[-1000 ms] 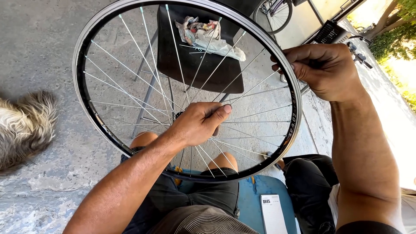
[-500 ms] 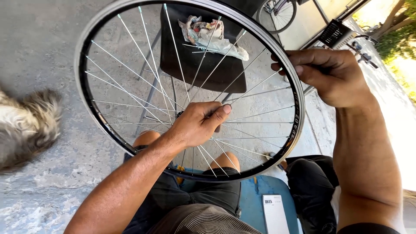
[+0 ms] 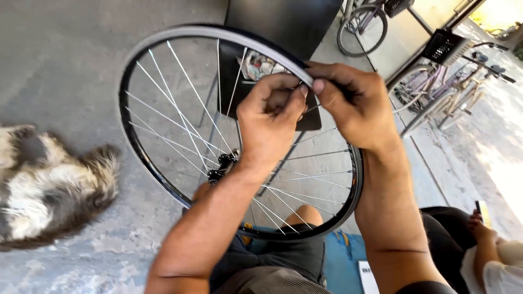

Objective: Repairing and truing a bicycle wheel by adjusting the spokes

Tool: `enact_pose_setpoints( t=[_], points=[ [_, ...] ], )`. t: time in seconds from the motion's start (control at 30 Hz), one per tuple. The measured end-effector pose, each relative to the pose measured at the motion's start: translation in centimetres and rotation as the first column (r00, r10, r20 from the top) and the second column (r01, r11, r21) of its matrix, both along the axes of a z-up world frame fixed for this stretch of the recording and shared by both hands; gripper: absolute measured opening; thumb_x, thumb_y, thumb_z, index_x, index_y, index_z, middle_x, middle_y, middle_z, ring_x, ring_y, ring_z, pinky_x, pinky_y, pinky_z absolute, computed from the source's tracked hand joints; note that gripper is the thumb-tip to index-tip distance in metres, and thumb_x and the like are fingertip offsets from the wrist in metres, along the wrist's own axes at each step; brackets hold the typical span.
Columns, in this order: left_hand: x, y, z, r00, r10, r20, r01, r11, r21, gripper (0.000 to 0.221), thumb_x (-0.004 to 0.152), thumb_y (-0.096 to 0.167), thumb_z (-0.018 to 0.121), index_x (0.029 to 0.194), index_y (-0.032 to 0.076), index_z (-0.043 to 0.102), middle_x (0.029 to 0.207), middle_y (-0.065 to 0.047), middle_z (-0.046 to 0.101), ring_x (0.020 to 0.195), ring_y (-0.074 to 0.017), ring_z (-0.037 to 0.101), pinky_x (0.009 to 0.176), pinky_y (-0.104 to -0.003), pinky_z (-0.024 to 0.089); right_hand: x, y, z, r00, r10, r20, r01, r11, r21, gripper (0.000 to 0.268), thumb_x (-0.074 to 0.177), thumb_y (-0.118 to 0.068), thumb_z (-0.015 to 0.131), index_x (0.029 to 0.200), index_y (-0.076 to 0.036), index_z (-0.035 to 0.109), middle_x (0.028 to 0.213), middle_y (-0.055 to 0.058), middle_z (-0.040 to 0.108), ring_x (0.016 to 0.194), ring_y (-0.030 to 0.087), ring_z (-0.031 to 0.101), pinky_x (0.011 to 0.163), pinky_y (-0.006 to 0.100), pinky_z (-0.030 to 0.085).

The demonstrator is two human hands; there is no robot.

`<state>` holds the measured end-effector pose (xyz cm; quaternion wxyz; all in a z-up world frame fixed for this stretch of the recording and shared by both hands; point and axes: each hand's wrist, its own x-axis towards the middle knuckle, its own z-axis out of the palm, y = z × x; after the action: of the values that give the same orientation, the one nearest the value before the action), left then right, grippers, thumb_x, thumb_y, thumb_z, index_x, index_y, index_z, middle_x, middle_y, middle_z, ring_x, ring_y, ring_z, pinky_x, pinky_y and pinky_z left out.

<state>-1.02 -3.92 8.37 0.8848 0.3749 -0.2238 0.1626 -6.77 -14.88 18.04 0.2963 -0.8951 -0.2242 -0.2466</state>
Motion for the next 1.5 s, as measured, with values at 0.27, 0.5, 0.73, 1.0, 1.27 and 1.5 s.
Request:
enact_pose_setpoints(
  t=[0.27, 0.5, 0.73, 1.0, 1.27, 1.5],
  points=[
    [0.4, 0.1, 0.1, 0.977, 0.214, 0.01, -0.213, 0.968, 0.129, 0.023, 0.09, 0.008, 0.079, 0.104, 0.011, 0.062, 0.086, -0.001, 0.075, 0.062, -0.0047, 0.067, 0.057, -0.02, 0.055, 0.5, 0.1, -0.4, 0.998, -0.056, 0.031, 0.058, 0.995, -0.075, 0.031, 0.11, -0.015, 0.055, 0.13, 0.006, 0.067, 0.113, 0.015, 0.074, 0.1, 0.021, 0.069, 0.087, 0.032, 0.054],
    [0.4, 0.9, 0.2, 0.973, 0.209, 0.095, -0.222, 0.963, 0.151, 0.016, 0.099, 0.015, 0.069, 0.102, 0.013, 0.053, 0.085, 0.004, 0.061, 0.055, -0.0033, 0.048, 0.048, -0.022, 0.037, 0.5, 0.4, -0.3, 0.993, -0.103, 0.05, 0.108, 0.987, -0.12, 0.034, 0.109, -0.018, 0.056, 0.132, 0.004, 0.068, 0.108, 0.012, 0.073, 0.084, 0.016, 0.063, 0.075, 0.03, 0.049],
    [1.7, -0.3, -0.5, 0.97, 0.215, 0.112, -0.225, 0.97, 0.086, 0.013, 0.099, 0.004, 0.066, 0.107, 0.009, 0.058, 0.085, -0.011, 0.075, 0.056, -0.0134, 0.068, 0.043, -0.022, 0.046, 0.9, 0.6, -0.6, 0.993, -0.075, 0.095, 0.074, 0.997, 0.014, 0.024, 0.107, -0.009, 0.061, 0.125, -0.001, 0.075, 0.089, 0.018, 0.074, 0.085, 0.015, 0.061, 0.076, 0.04, 0.055],
    [1.0, -0.7, 0.0, 0.956, 0.288, 0.063, -0.29, 0.957, 0.027, 0.03, 0.089, -0.002, 0.076, 0.109, 0.01, 0.059, 0.089, -0.013, 0.074, 0.053, -0.0183, 0.069, 0.044, -0.027, 0.049, 1.5, -0.8, -1.3, 0.993, 0.025, 0.112, -0.028, 0.999, 0.029, 0.021, 0.109, 0.002, 0.059, 0.123, 0.011, 0.072, 0.106, 0.03, 0.073, 0.101, 0.025, 0.066, 0.088, 0.046, 0.056],
    [1.7, -1.2, -0.4, 0.961, 0.265, 0.077, -0.271, 0.958, 0.089, 0.015, 0.1, 0.005, 0.065, 0.113, 0.009, 0.058, 0.092, -0.013, 0.078, 0.053, -0.014, 0.065, 0.043, -0.025, 0.045, 1.7, -1.0, -1.5, 0.994, 0.016, 0.108, -0.02, 0.999, 0.038, 0.022, 0.109, -0.001, 0.059, 0.124, 0.008, 0.073, 0.11, 0.027, 0.074, 0.106, 0.028, 0.07, 0.09, 0.046, 0.057],
    [1.5, -0.6, -0.3, 0.94, 0.323, 0.111, -0.334, 0.937, 0.103, 0.031, 0.088, 0.0, 0.077, 0.111, 0.011, 0.059, 0.091, -0.012, 0.075, 0.054, -0.0155, 0.068, 0.043, -0.025, 0.048, 1.3, -0.5, -1.1, 0.993, 0.026, 0.112, -0.03, 0.999, 0.032, 0.024, 0.109, -0.003, 0.059, 0.125, 0.009, 0.072, 0.117, 0.03, 0.073, 0.116, 0.035, 0.069, 0.094, 0.049, 0.056]
  ],
)
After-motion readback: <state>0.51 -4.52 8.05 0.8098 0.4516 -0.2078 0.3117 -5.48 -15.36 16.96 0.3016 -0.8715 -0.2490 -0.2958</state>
